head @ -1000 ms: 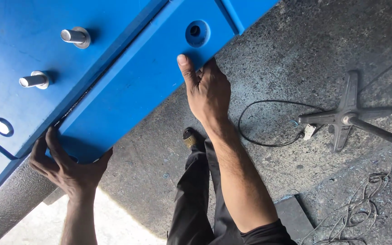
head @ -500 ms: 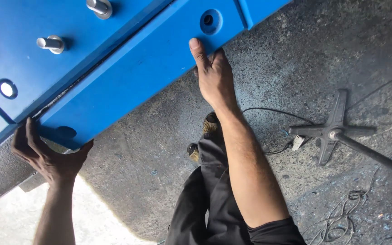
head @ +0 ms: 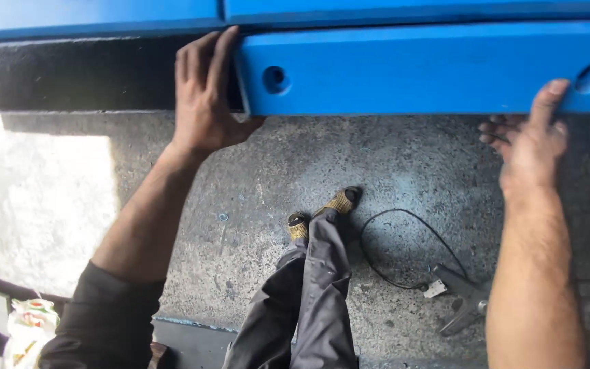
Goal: The recorder is assembling and securing blue industrial components onto a machine frame using bolts.
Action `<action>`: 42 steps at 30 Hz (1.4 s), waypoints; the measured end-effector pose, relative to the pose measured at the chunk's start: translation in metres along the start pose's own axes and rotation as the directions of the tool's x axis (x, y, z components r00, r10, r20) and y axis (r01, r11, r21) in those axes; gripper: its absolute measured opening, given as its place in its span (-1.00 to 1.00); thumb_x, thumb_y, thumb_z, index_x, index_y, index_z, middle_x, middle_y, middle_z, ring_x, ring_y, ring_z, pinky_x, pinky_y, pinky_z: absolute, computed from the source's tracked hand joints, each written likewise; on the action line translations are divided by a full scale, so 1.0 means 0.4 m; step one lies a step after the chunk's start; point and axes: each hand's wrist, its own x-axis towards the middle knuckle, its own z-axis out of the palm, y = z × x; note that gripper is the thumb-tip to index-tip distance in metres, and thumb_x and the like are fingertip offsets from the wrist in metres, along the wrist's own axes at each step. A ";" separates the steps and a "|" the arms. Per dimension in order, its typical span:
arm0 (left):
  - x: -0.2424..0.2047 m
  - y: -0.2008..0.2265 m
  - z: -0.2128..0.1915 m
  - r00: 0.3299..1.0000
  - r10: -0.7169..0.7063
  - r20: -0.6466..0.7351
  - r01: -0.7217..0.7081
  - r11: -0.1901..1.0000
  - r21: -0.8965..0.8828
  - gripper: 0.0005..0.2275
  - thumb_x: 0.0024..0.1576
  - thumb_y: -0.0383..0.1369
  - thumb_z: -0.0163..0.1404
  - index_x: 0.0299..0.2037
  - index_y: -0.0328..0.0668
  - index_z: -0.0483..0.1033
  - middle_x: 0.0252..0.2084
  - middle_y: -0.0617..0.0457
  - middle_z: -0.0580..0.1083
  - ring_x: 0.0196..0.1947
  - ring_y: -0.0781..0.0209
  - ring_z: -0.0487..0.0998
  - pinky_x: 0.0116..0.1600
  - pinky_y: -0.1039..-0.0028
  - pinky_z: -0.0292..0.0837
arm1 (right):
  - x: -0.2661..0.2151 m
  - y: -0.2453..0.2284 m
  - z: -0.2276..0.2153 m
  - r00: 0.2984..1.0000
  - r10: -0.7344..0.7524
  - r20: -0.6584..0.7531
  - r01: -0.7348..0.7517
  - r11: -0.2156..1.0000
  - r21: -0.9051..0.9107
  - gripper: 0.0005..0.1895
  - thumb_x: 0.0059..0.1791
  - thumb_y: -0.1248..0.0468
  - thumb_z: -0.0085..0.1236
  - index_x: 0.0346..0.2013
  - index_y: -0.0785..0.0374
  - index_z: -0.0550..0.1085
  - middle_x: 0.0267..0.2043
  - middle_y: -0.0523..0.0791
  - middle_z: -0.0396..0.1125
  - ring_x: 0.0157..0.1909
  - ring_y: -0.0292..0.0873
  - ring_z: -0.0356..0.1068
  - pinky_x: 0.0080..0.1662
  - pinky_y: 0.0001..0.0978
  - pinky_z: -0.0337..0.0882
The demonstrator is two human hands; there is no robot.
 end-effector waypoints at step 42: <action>0.015 0.026 0.035 0.997 -0.040 0.060 0.032 0.991 0.129 -0.07 -0.02 -0.01 0.36 0.48 -0.19 0.09 0.28 -0.21 0.25 0.35 -0.15 0.23 0.43 -0.07 0.27 | 0.008 -0.001 0.054 0.983 0.119 -0.139 -0.095 0.981 0.172 -0.15 -0.05 -0.43 -0.16 0.14 0.24 0.29 -0.26 -0.14 0.45 -0.38 -0.30 0.51 -0.43 -0.45 0.57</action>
